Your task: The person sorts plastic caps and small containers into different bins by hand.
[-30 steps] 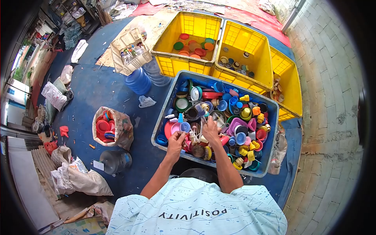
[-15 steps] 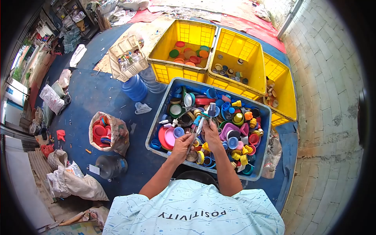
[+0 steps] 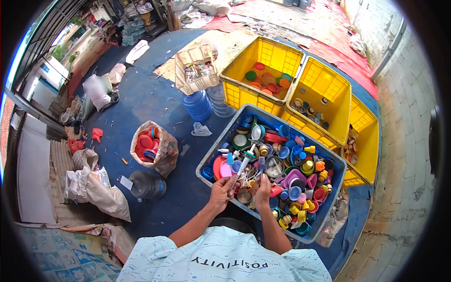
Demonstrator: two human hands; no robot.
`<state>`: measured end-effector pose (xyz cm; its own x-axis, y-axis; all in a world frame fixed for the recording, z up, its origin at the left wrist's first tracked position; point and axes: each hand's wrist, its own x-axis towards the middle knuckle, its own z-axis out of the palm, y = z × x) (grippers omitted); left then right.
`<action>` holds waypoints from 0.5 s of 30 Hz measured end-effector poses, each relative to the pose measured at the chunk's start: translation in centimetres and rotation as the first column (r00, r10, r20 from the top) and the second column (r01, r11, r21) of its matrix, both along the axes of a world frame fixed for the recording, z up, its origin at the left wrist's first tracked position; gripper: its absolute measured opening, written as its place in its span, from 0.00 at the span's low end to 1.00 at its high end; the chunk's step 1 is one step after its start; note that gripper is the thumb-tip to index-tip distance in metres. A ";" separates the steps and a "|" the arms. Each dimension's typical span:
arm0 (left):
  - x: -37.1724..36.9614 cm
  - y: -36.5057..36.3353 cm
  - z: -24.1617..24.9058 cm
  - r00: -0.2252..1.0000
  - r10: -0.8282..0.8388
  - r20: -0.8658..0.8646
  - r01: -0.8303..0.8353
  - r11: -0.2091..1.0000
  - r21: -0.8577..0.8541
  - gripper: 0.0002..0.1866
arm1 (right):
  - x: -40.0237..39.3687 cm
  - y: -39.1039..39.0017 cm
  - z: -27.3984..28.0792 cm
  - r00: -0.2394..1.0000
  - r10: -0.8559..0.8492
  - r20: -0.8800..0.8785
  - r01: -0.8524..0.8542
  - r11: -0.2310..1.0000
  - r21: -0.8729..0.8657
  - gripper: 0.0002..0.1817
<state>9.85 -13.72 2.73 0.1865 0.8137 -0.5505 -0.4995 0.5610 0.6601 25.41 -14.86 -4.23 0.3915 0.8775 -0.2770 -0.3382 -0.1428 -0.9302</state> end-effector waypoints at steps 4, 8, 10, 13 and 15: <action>-3.6 -0.8 -0.5 0.993 0.091 0.070 -0.086 0.994 -0.067 0.10 | -2.7 0.0 3.7 0.983 0.090 -0.161 -0.097 0.995 -0.035 0.15; -7.9 -0.1 -0.8 0.962 0.164 0.217 -0.132 0.979 -0.154 0.10 | -6.3 0.4 4.1 0.975 0.075 -0.211 -0.083 0.996 -0.027 0.12; -10.4 0.5 -1.2 0.946 0.204 0.250 -0.166 0.972 -0.165 0.11 | -8.8 1.1 4.6 0.979 0.089 -0.185 -0.093 0.996 -0.010 0.11; -15.4 1.8 -2.2 0.921 0.252 0.297 -0.204 0.962 -0.184 0.11 | -13.5 2.7 5.4 0.982 0.161 -0.095 -0.164 0.986 -0.023 0.10; -19.1 2.9 -2.9 0.923 0.277 0.268 -0.221 0.950 -0.221 0.11 | -17.5 4.1 4.9 0.979 0.192 -0.067 -0.194 0.981 -0.028 0.10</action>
<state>-9.24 -10.78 -0.21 0.1662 0.7448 -0.6462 -0.7935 0.4901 0.3608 7.88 -10.79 0.63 0.1964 0.9244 -0.3269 -0.3598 -0.2421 -0.9010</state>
